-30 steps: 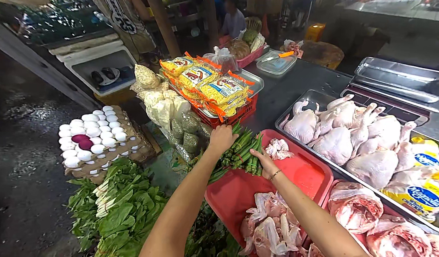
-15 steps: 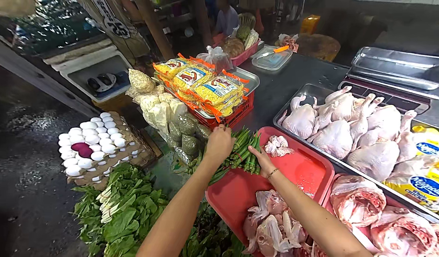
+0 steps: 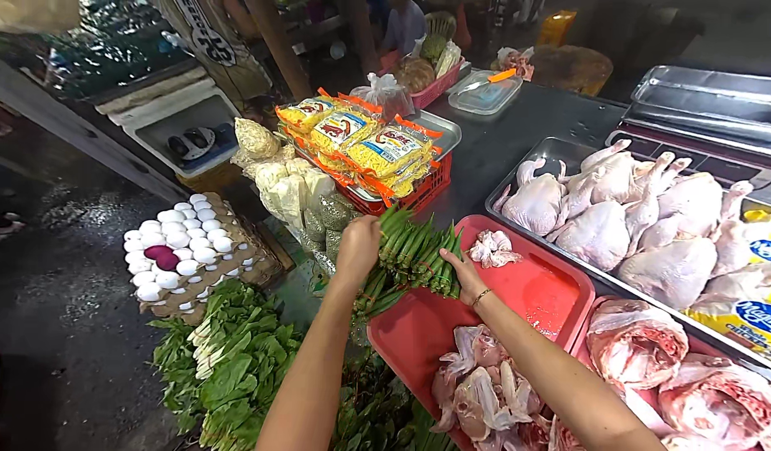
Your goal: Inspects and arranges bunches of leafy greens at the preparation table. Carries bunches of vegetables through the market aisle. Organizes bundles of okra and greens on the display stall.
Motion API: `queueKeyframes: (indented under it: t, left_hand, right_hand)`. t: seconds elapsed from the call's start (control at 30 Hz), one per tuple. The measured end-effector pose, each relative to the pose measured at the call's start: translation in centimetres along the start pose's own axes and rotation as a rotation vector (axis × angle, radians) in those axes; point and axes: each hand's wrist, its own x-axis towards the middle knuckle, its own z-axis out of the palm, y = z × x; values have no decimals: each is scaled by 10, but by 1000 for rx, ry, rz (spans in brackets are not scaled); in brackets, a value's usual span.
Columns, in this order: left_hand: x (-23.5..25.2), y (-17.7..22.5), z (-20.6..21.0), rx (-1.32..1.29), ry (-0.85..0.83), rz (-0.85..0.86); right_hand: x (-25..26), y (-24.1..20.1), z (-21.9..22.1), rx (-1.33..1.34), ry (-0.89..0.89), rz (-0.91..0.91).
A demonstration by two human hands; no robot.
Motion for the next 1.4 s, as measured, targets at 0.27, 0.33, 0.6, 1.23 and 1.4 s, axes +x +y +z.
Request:
queueKeyframes:
  t: [0.27,0.33,0.6,1.23,1.4]
  left_hand:
    - [9,-50,36,101,79,-118]
    - [0,-39,40,166,176,40]
    - [-11,-10,85,634,-310,275]
    - [5,-17,92,738,-370,335]
    - [-18,19,103,624,-443,298]
  right_hand:
    - [1,-2,-2,-29,2,21]
    - [1,-4,-3,-35,9,34]
    - [2,-6,-1,-50,-10,48]
    - [-19,-7,-14,-56,121,64]
    - [-20,-6,-13,-36,119,68]
